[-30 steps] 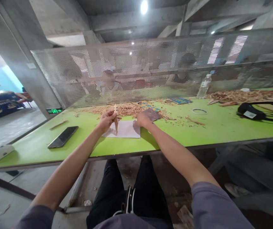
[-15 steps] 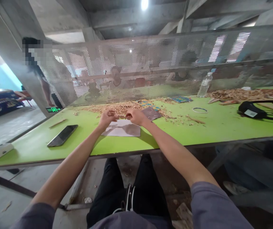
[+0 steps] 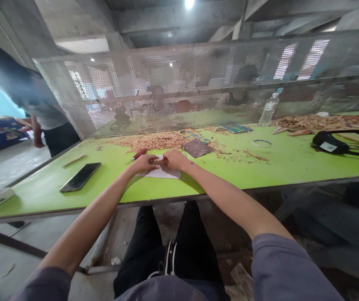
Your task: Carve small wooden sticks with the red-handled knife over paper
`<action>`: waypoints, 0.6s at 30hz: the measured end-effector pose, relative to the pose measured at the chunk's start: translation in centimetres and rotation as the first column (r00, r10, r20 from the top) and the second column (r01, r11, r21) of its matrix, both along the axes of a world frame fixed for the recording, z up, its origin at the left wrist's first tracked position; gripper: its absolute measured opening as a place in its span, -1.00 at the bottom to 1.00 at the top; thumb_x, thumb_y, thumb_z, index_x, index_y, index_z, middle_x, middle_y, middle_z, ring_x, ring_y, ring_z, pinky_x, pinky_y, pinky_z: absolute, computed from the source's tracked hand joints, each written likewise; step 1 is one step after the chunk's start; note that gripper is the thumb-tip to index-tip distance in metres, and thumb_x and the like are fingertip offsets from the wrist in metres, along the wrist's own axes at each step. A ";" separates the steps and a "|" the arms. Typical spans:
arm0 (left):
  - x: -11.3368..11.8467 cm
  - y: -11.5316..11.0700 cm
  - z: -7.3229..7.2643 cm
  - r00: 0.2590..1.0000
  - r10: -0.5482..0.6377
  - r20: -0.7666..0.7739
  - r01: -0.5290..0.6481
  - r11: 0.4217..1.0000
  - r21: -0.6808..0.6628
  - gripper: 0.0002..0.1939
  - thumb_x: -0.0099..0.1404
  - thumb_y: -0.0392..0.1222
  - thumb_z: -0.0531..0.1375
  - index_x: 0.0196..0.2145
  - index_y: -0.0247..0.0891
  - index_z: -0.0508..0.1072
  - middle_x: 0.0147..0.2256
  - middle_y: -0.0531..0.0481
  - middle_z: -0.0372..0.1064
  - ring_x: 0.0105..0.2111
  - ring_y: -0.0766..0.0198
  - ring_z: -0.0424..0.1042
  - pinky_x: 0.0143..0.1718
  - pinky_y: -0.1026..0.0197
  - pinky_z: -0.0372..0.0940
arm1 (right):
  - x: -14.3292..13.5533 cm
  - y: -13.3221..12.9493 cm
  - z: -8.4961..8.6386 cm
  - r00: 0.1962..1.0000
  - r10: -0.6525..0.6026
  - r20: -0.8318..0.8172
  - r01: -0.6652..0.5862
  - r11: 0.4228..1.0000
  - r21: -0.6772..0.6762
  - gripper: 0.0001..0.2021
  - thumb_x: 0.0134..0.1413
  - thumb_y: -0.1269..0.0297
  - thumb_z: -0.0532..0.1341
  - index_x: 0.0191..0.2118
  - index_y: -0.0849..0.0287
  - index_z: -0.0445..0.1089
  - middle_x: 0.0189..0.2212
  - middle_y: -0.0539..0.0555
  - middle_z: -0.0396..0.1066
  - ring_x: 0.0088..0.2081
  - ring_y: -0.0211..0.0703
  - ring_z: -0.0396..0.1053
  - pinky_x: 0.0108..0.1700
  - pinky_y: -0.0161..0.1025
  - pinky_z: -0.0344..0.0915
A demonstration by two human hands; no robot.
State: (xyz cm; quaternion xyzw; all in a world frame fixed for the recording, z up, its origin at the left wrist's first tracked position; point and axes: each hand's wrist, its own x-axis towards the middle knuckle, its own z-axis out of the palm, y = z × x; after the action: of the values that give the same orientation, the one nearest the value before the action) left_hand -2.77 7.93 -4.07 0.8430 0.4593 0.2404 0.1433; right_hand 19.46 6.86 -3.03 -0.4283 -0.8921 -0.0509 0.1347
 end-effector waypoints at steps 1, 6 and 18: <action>-0.1 0.0 0.0 1.000 -0.011 0.009 0.011 1.000 -0.010 -0.45 0.02 0.08 0.44 -0.06 -0.22 0.64 -0.20 -0.14 0.61 -0.20 -0.07 0.54 -0.14 0.07 0.35 | -0.1 -0.2 0.1 1.000 -0.007 0.012 0.007 1.000 -0.002 -0.79 0.20 0.33 0.22 -0.21 0.25 0.62 -0.23 0.23 0.60 -0.23 -0.04 0.47 -0.21 -0.25 0.17; -0.2 0.2 -0.2 0.994 -0.051 0.092 0.054 0.998 -0.030 -0.44 -0.08 0.09 0.49 -0.12 -0.19 0.63 -0.24 -0.12 0.60 -0.23 -0.05 0.54 -0.17 0.12 0.36 | -0.9 -1.1 0.6 0.994 -0.079 0.071 0.077 0.997 0.028 -0.77 0.17 0.33 0.22 -0.23 0.30 0.63 -0.24 0.30 0.59 -0.24 0.01 0.49 -0.22 -0.23 0.20; -0.1 -0.1 0.1 0.999 0.003 -0.043 -0.004 1.000 -0.026 -0.39 0.01 0.12 0.42 -0.02 -0.23 0.57 -0.14 -0.14 0.59 -0.20 -0.02 0.52 -0.20 0.14 0.31 | -1.1 -1.3 0.5 0.985 -0.169 0.038 0.168 0.985 0.043 -0.74 0.14 0.29 0.22 -0.26 0.33 0.65 -0.29 0.32 0.59 -0.28 0.01 0.51 -0.30 -0.23 0.21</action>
State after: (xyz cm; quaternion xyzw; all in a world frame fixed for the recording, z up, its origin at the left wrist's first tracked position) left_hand -2.84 7.80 -4.00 0.8454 0.4667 0.2163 0.1440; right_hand 18.36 5.59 -2.49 -0.4983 -0.8541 -0.0887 0.1198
